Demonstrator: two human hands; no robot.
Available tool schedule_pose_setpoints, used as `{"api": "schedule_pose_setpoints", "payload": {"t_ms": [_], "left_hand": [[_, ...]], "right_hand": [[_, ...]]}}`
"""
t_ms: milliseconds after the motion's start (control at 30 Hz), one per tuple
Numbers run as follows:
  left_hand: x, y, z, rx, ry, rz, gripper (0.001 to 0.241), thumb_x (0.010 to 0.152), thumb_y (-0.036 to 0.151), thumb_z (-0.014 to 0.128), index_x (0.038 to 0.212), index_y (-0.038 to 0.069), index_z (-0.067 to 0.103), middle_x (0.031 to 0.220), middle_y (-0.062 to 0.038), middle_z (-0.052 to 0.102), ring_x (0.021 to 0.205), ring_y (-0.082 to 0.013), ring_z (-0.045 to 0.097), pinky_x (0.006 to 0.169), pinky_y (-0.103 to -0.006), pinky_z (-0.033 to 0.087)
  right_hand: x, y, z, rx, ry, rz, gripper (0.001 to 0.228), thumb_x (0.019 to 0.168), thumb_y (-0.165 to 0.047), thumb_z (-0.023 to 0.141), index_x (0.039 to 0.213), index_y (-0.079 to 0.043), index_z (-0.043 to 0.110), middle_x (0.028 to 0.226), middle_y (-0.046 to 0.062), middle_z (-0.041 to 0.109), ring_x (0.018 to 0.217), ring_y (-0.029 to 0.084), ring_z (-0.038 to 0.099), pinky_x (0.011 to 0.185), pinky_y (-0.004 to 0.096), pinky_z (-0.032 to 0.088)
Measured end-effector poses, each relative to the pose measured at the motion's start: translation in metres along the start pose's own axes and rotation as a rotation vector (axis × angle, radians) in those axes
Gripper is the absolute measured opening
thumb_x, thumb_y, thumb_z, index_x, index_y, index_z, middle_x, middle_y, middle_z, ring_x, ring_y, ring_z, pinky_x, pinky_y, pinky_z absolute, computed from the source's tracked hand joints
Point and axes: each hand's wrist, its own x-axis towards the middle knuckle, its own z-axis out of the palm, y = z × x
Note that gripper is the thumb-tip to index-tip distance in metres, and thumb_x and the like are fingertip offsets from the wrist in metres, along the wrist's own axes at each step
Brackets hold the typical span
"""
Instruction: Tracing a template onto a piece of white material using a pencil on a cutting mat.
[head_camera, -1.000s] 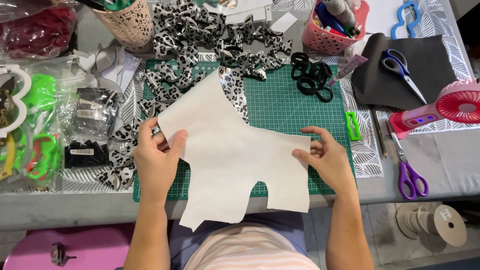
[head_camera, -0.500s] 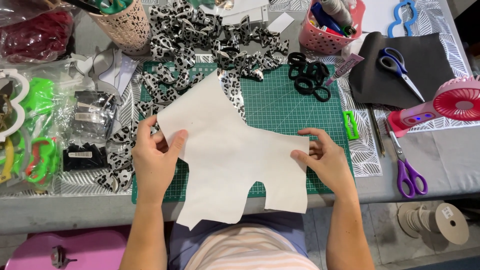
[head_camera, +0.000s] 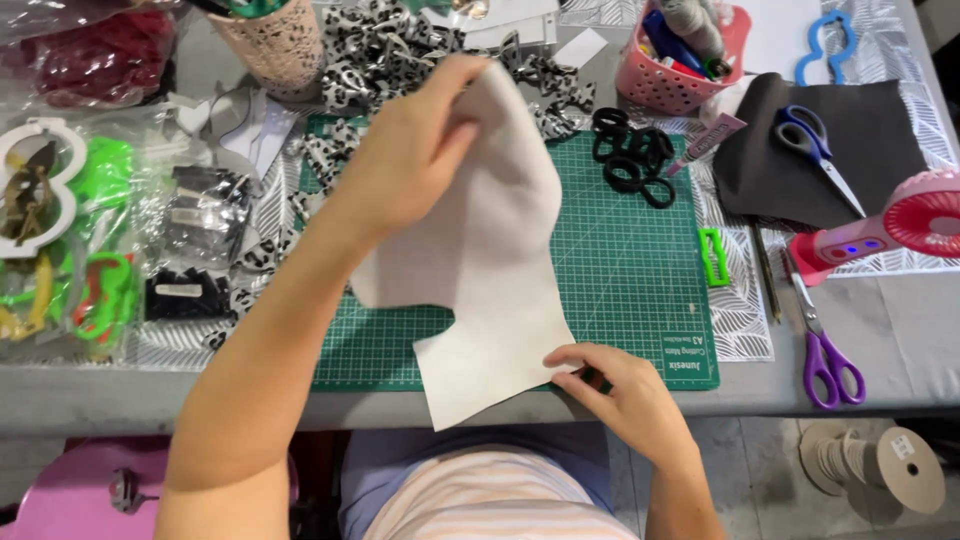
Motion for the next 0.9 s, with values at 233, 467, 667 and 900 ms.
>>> {"api": "schedule_pose_setpoints", "payload": {"t_ms": [233,467,667,900], "left_hand": [[0.034,-0.021,0.037,-0.127,-0.065,0.079,0.042,0.098,-0.006,0.053,0.134,0.014,0.046,0.116,-0.016,0.072,0.092,-0.0256,0.073,0.075,-0.0369,0.056],[0.062,-0.035,0.077,-0.105,0.072,0.265,0.036,0.098,-0.002,0.059,0.128,0.015,0.049,0.095,-0.010,0.073,0.080,-0.0249,0.069,0.067,-0.0383,0.048],[0.056,-0.030,0.091,0.037,0.255,0.216,0.048,0.087,0.003,0.082,0.119,0.018,0.050,0.107,-0.001,0.069,0.096,-0.0264,0.066,0.088,-0.0435,0.052],[-0.059,0.014,0.036,0.573,0.206,0.103,0.048,0.088,0.021,0.086,0.128,0.009,0.062,0.134,-0.011,0.059,0.127,-0.0314,0.057,0.103,-0.0441,0.048]], "right_hand": [[0.004,0.008,0.003,-0.042,0.006,-0.085,0.022,0.090,-0.034,0.071,0.108,-0.025,0.081,0.103,-0.011,0.082,0.073,0.008,0.067,0.068,0.026,0.052],[0.004,0.013,-0.004,-0.086,0.095,0.022,0.018,0.088,-0.032,0.076,0.103,-0.026,0.085,0.078,-0.009,0.075,0.064,0.008,0.059,0.066,0.025,0.047],[0.006,0.013,0.002,-0.160,0.158,0.097,0.018,0.087,-0.036,0.077,0.100,-0.028,0.085,0.078,-0.011,0.071,0.064,0.010,0.051,0.066,0.027,0.044],[0.006,0.016,0.002,-0.138,0.190,0.058,0.016,0.083,-0.035,0.082,0.097,-0.027,0.083,0.052,-0.010,0.062,0.054,0.003,0.058,0.062,0.021,0.046]]}}
